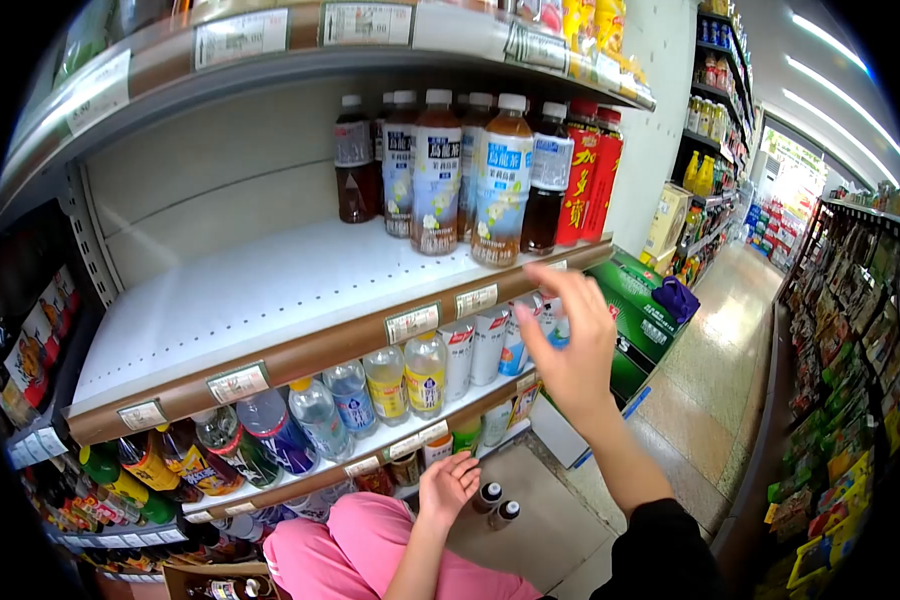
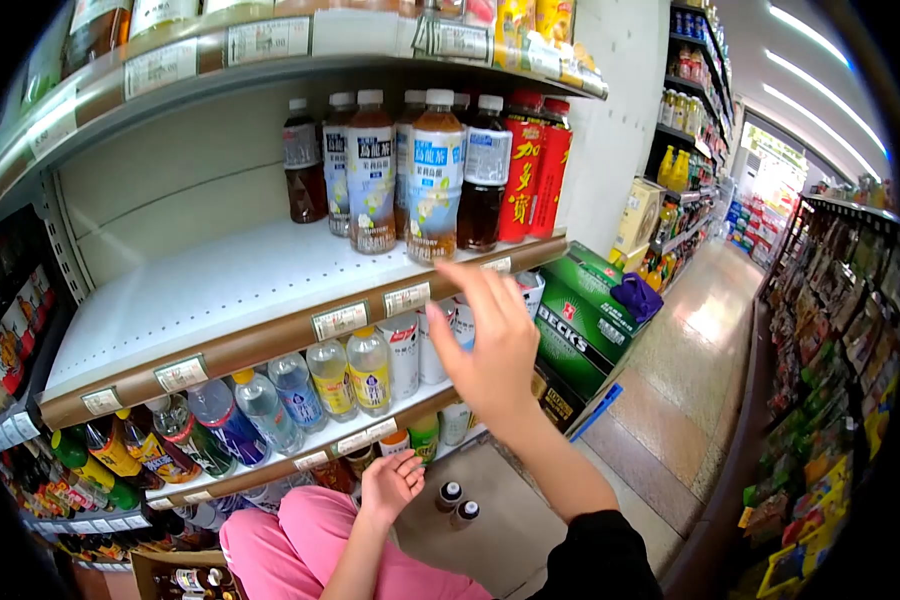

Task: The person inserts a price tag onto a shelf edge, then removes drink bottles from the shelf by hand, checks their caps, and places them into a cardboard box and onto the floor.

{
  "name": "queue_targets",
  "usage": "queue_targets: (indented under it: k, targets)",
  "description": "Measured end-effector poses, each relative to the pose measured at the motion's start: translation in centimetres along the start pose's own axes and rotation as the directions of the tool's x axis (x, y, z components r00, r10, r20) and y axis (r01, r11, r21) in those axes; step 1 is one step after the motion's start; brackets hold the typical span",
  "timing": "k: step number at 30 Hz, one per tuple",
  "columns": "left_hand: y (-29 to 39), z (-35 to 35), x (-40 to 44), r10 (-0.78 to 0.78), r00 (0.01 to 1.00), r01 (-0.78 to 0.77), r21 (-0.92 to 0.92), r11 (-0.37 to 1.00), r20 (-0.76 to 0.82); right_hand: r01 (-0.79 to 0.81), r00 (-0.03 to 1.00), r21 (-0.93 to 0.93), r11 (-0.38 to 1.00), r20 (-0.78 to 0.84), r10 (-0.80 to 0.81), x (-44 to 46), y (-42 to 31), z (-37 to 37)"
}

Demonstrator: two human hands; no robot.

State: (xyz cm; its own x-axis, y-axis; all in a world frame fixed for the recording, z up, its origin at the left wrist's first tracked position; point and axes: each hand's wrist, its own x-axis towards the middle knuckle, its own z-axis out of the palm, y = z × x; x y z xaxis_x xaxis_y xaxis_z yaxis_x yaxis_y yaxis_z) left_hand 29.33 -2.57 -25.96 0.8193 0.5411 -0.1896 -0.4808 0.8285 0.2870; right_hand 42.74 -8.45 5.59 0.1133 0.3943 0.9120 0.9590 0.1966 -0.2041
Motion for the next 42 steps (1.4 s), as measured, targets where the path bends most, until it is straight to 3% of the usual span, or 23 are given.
queue_targets:
  k: [1, 5, 9, 19, 28, 35, 37, 42]
  targets:
    - [0.0, 0.0, 0.0, 0.000, 1.000, 0.000, 0.002, 1.000, -0.004, 0.065, 0.995, -0.027, 0.998, -0.079, -0.067, 1.6, 0.4, 0.5]
    - [0.0, 0.0, 0.0, -0.003, 1.000, 0.003, 0.003, 1.000, -0.015, -0.020, 0.982, -0.011, 1.000, -0.188, 0.017, 7.3, 2.9, 2.4]
    - [0.0, 0.1, 0.1, -0.004, 1.000, 0.004, 0.005, 1.000, -0.010, -0.008, 0.955, -0.118, 0.993, -0.295, -0.027, 12.3, 4.6, 4.4]
    - [-0.2, 0.2, 0.3, 0.015, 0.998, -0.010, 0.072, 0.997, -0.069, -0.155, 0.954, -0.220, 0.963, -0.286, 0.088, 17.6, 5.6, 8.1]
    - [-0.2, -0.3, 0.4, 0.015, 0.997, -0.008, 0.090, 0.996, -0.075, -0.016, 0.948, -0.038, 0.999, -0.317, 0.003, 16.6, 5.2, 6.0]
    - [-0.4, 0.0, 0.5, 0.028, 0.995, -0.018, 0.104, 0.994, -0.098, 0.100, 0.961, 0.069, 0.993, -0.266, -0.078, 15.1, 3.6, 2.2]
    - [-0.4, -0.1, 0.5, 0.032, 0.996, -0.023, 0.106, 0.994, -0.083, 0.053, 0.987, 0.138, 0.989, -0.160, -0.031, 14.7, 3.0, 0.6]
    - [-0.4, -0.3, 0.4, 0.018, 0.999, -0.013, 0.090, 0.996, -0.051, 0.041, 0.999, 0.073, 0.997, -0.027, -0.039, 14.6, 2.9, -1.5]
